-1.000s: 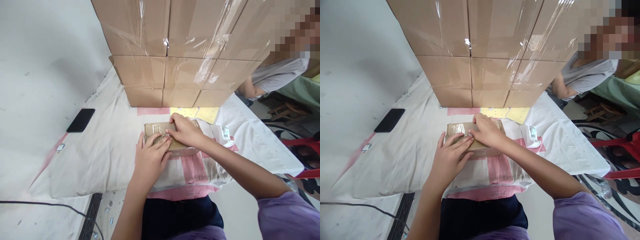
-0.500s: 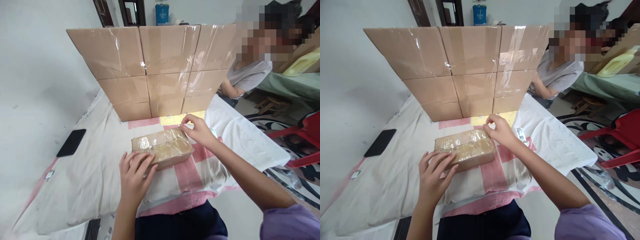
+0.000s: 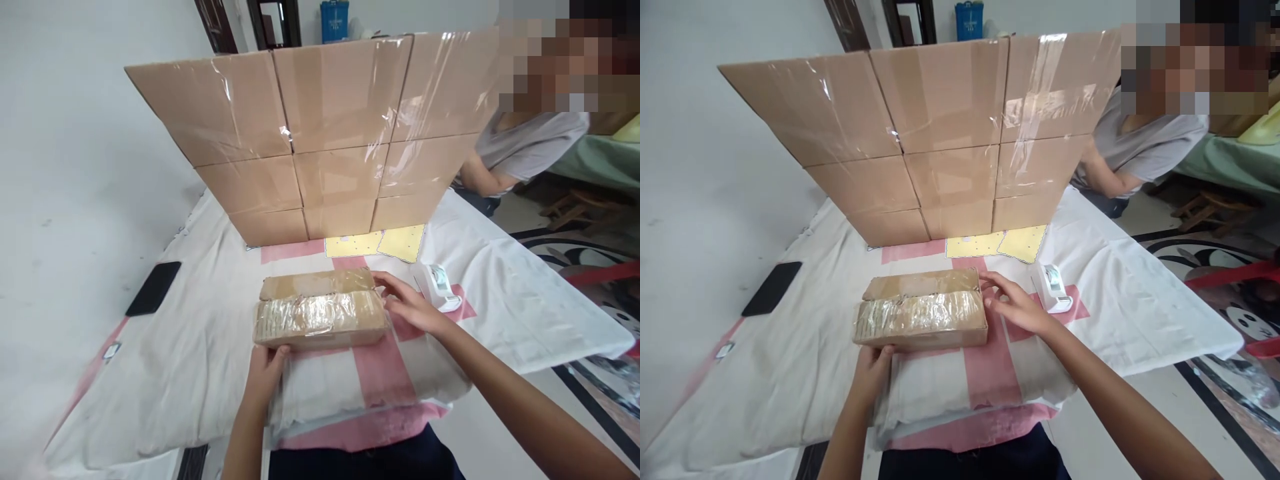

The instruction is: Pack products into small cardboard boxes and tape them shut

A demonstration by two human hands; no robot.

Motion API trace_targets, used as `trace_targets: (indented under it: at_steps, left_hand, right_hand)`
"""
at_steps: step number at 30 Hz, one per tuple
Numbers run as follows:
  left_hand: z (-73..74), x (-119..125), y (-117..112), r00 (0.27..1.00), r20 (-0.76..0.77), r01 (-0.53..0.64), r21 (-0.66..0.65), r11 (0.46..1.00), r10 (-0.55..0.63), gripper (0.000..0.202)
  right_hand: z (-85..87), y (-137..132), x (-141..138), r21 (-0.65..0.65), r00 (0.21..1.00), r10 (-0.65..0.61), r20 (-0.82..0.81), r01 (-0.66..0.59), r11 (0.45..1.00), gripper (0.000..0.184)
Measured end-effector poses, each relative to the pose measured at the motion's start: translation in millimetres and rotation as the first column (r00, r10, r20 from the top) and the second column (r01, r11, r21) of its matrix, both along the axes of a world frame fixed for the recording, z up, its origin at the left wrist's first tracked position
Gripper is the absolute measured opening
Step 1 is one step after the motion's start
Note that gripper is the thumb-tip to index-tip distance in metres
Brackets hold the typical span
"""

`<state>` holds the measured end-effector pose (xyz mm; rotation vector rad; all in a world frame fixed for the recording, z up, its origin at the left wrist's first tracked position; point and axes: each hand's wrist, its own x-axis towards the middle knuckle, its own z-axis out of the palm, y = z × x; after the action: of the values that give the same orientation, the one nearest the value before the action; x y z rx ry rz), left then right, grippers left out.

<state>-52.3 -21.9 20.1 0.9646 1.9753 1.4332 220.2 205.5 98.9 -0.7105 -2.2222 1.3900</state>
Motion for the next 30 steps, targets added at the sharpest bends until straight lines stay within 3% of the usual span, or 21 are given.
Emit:
trace_targets:
  at_steps: [4, 7, 9, 12, 16, 20, 23, 25, 27, 28, 30]
  left_hand:
    - [-5.2, -2, 0, 0.999, 0.026, -0.035, 0.036, 0.999, 0.035, 0.045]
    - [-5.0, -1, 0, 0.997, 0.067, -0.040, 0.039, 0.998, 0.038, 0.046]
    - [-3.6, -1, 0, 0.996, 0.082, -0.028, 0.049, 0.998, 0.024, 0.046]
    - [-2.2, -1, 0, 0.996, 0.088, 0.005, 0.071, 0.997, -0.011, 0.045]
    - [-4.6, -1, 0, 0.994, 0.105, 0.008, 0.115, 0.993, -0.020, 0.043]
    - [-9.0, -3, -1, 0.994, 0.107, -0.001, 0.139, 0.990, -0.014, 0.042]
    - [-11.4, -3, -1, 0.995, 0.099, -0.023, 0.132, 0.991, 0.010, 0.039]
    - [-12.6, -3, -1, 0.994, 0.103, -0.049, 0.132, 0.990, 0.035, 0.039]
    - [-14.1, -4, 0, 0.992, 0.112, -0.071, 0.133, 0.989, 0.056, 0.040]
    - [-15.0, -5, 0, 0.991, 0.113, -0.080, 0.129, 0.988, 0.066, 0.041]
    - [-17.2, -7, 0, 0.991, 0.096, -0.101, 0.100, 0.990, 0.091, 0.044]
  right_hand:
    - [-4.7, 41, -38, 0.170, 0.985, -0.161, 0.069, 0.147, 0.974, 0.033]
    - [-8.0, 81, -86, 0.422, 0.893, -0.384, 0.235, 0.262, 0.868, 0.029]
    - [-10.3, 103, -119, 0.514, 0.802, -0.440, 0.404, 0.199, 0.834, 0.031]
    - [-15.7, 121, -154, 0.510, 0.742, -0.427, 0.517, 0.134, 0.850, 0.024]
    - [-26.2, 122, -166, 0.508, 0.724, -0.464, 0.510, 0.182, 0.842, 0.019]
    - [-29.3, 112, -149, 0.487, 0.770, -0.471, 0.431, 0.240, 0.840, 0.016]
    - [-23.6, 98, -129, 0.428, 0.822, -0.456, 0.340, 0.297, 0.854, 0.015]
    - [-18.2, 85, -112, 0.297, 0.868, -0.432, 0.246, 0.356, 0.886, 0.015]
    - [-12.9, 69, -92, -0.026, 0.910, -0.412, 0.049, 0.414, 0.910, 0.011]
    - [-10.5, 60, -81, -0.223, 0.904, -0.421, -0.070, 0.397, 0.890, 0.017]
    - [-6.1, 41, -60, -0.526, 0.849, -0.469, -0.245, 0.290, 0.800, 0.036]
